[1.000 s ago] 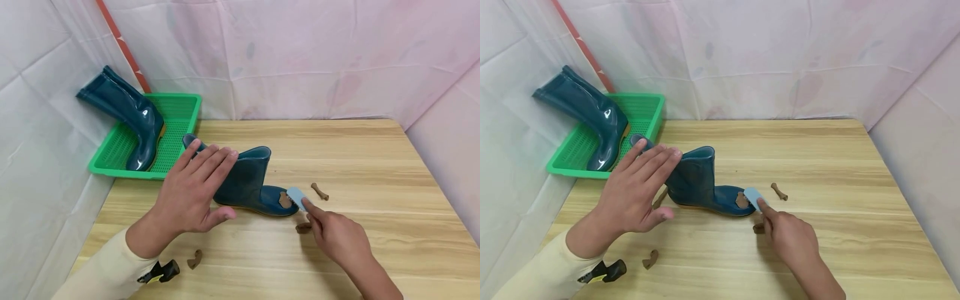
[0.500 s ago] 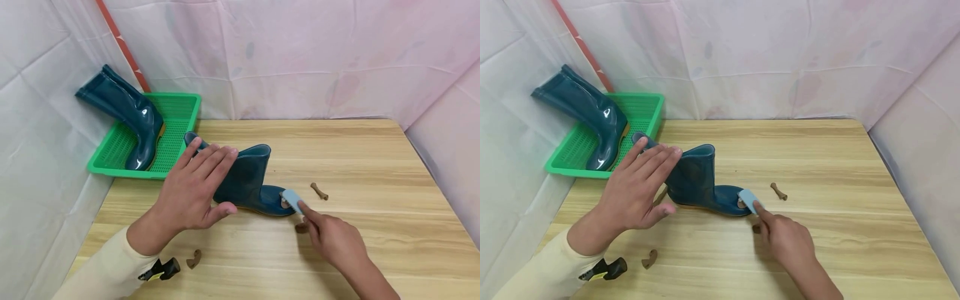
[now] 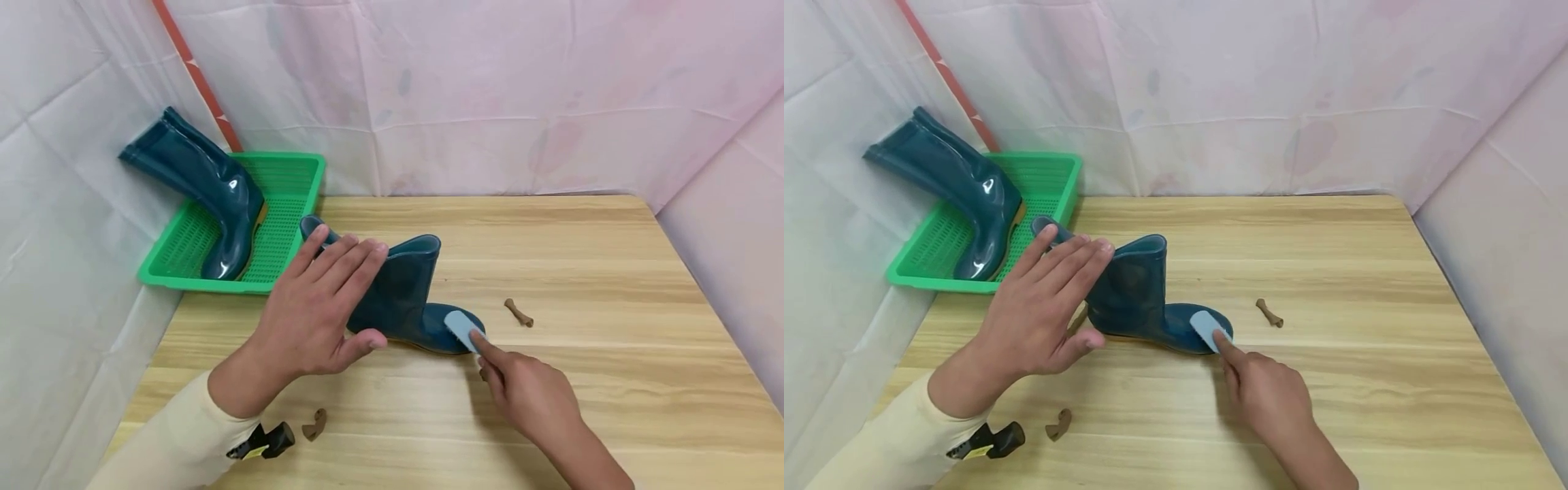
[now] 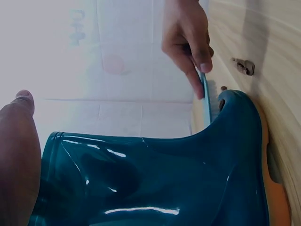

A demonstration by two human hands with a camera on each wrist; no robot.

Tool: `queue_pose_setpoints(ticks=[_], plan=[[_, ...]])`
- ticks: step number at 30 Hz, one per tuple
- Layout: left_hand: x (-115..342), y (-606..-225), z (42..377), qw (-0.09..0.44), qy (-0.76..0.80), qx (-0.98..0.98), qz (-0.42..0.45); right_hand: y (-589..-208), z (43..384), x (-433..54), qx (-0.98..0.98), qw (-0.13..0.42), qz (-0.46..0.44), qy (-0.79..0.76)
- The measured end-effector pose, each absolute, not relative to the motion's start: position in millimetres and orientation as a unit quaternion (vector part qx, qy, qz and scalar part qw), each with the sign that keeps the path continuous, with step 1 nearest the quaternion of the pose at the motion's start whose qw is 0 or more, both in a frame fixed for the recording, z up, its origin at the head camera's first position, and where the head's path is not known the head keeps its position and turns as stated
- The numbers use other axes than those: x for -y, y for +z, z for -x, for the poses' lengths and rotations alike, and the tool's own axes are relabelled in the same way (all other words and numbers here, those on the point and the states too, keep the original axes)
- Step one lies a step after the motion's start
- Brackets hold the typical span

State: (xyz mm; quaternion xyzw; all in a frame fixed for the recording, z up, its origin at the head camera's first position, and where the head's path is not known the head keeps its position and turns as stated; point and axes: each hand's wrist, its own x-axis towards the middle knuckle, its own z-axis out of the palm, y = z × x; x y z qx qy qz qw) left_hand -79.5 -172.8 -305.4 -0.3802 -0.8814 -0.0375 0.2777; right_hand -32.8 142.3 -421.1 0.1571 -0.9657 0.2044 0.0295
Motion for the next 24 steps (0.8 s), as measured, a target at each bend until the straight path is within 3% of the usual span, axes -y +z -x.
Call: queue_pose_setpoints(ticks=[6, 13, 17, 24], plan=[[169, -306, 81, 0.283, -0.045, 0.877, 0.385, -419, 32, -172, 0.977, 0.011, -0.103, 0.188], [168, -307, 82, 0.281, -0.046, 0.875, 0.392, -416, 34, -165, 0.962, 0.087, -0.125, 0.226], [168, -307, 82, 0.280, -0.048, 0.876, 0.390, -420, 33, -155, 0.964, 0.050, -0.138, 0.222], [167, -307, 82, 0.283, -0.050, 0.875, 0.390, -422, 34, -182, 0.979, -0.011, -0.066, 0.193]])
